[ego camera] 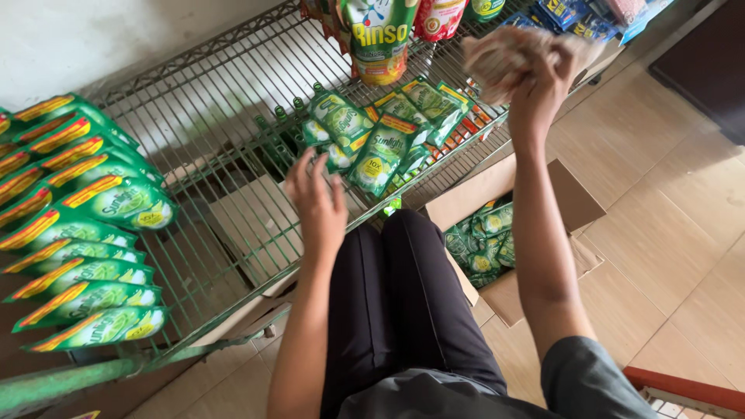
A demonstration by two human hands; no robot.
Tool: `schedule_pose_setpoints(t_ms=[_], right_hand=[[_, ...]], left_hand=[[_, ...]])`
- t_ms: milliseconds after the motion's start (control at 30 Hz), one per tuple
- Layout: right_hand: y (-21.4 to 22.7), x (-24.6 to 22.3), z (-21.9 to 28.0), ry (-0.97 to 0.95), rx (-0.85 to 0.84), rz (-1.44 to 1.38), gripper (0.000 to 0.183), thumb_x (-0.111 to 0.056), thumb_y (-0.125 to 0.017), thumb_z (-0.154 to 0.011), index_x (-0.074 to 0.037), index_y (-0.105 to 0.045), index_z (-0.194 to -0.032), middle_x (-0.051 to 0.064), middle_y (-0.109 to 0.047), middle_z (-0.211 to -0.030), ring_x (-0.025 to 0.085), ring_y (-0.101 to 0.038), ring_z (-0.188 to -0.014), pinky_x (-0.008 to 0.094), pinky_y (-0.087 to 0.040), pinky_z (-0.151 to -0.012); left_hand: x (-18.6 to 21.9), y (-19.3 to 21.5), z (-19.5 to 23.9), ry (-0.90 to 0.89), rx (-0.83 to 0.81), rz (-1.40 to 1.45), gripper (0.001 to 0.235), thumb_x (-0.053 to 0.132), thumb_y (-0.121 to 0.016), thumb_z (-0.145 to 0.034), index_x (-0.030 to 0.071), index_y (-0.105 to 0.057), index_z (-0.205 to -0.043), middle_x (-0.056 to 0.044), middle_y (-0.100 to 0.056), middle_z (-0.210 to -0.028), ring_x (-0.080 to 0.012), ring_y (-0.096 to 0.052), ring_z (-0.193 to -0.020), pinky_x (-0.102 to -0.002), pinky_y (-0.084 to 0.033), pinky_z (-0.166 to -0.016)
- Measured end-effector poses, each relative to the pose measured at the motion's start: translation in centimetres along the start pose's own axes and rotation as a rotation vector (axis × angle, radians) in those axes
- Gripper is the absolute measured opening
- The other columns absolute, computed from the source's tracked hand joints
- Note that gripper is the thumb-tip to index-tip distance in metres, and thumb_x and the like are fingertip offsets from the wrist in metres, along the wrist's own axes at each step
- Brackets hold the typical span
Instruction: The person sits on the floor and repeatedly picks up small green packets of Sunlight dish soap from a cardboard box, then places them onto a metal wire shelf. The person arranges the packets in rows on the shelf.
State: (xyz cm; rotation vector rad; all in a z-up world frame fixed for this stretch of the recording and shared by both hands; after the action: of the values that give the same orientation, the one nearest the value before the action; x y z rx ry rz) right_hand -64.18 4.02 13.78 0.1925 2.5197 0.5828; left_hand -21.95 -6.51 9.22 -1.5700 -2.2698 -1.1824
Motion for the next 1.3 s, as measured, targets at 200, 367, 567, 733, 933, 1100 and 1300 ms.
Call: schedule_pose_setpoints(t_ms=[200,367,567,733,933,1100,1300], right_hand=[[-5.6,2.7,-0.9,0.134,-0.326,0.088,0.054,0.005,-0.060,-0.092,-0.006,-0.069,-0.144,0.036,-0.024,-0.159,0.057,-0.030,-0.139,0.059,-0.032,-0.116],[-9.2,-2.2,7.8,0.078,-0.496,-0.300,0.058,-0.020,-0.077,-0.094,-0.009,-0.051,-0.144,0.015,-0.045,-0.147,0.033,-0.054,-0.134,0.043,-0.049,-0.113],[-9.0,-10.2,11.5,0.126,-0.441,-0.063,0.047,-0.027,-0.085,-0.089,-0.002,-0.067,-0.126,0.017,-0.058,-0.128,0.040,-0.048,-0.112,0.053,-0.038,-0.096],[-6.4,-15.4,8.5,0.114,-0.460,-0.182,0.018,-0.016,-0.080,-0.092,-0.008,-0.072,-0.105,0.008,-0.070,-0.110,0.029,-0.061,-0.108,0.051,-0.039,-0.096],[-1.9,-20.9,8.0,-0.012,-0.542,-0.615,0.014,-0.009,-0.069,-0.104,-0.002,-0.062,-0.114,0.006,-0.072,-0.098,0.013,-0.075,-0.092,0.028,-0.056,-0.080],[0.9,-23.9,7.4,0.052,-0.559,-0.654,0.013,-0.008,-0.072,-0.104,-0.002,-0.065,-0.113,0.007,-0.073,-0.100,0.013,-0.072,-0.093,0.028,-0.056,-0.083],[-0.9,-25.4,12.5,-0.019,-0.727,-0.829,0.018,-0.009,-0.072,-0.101,-0.002,-0.064,-0.116,0.003,-0.074,-0.102,0.008,-0.071,-0.095,0.026,-0.057,-0.084]], left_hand=[[1.3,-6.0,-0.6,-0.080,-0.082,-0.007,0.036,0.007,-0.061,-0.104,0.004,-0.057,-0.140,-0.016,-0.049,-0.152,-0.0384,-0.042,-0.143,-0.052,-0.035,-0.121],[-1.6,-6.1,-0.6,0.014,0.026,-0.019,0.035,0.009,-0.063,-0.103,0.001,-0.057,-0.136,-0.019,-0.047,-0.150,-0.0407,-0.038,-0.142,-0.053,-0.034,-0.119],[-2.3,-6.7,0.1,0.053,-0.005,-0.019,0.028,0.009,-0.063,-0.103,0.004,-0.060,-0.130,-0.016,-0.049,-0.150,-0.0386,-0.039,-0.144,-0.051,-0.038,-0.119],[-2.2,-6.6,0.0,0.036,-0.016,-0.007,0.027,0.010,-0.060,-0.106,0.003,-0.059,-0.132,-0.016,-0.051,-0.146,-0.0380,-0.040,-0.143,-0.051,-0.038,-0.118],[-2.0,-5.9,-0.1,0.067,-0.052,0.210,0.031,0.008,-0.052,-0.113,0.004,-0.058,-0.144,-0.011,-0.057,-0.146,-0.0325,-0.047,-0.141,-0.048,-0.040,-0.119],[-1.4,-3.3,1.0,0.195,0.024,0.772,0.038,0.015,-0.059,-0.108,0.007,-0.055,-0.145,-0.006,-0.059,-0.146,-0.0215,-0.061,-0.128,-0.036,-0.054,-0.103],[-3.6,0.6,2.5,0.411,0.139,1.108,0.020,0.009,-0.070,-0.105,-0.003,-0.068,-0.121,-0.007,-0.072,-0.111,-0.0126,-0.067,-0.101,-0.029,-0.054,-0.091]])
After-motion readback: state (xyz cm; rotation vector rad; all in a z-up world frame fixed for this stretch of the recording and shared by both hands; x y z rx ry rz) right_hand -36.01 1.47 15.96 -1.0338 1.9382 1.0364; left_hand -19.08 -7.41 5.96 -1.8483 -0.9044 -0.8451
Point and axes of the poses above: each hand's wrist, its own z-axis away from the middle knuckle, its own y-axis out of the back of the hand, x = y × z, the point moved 10 cm from there along -z, towards the middle knuckle
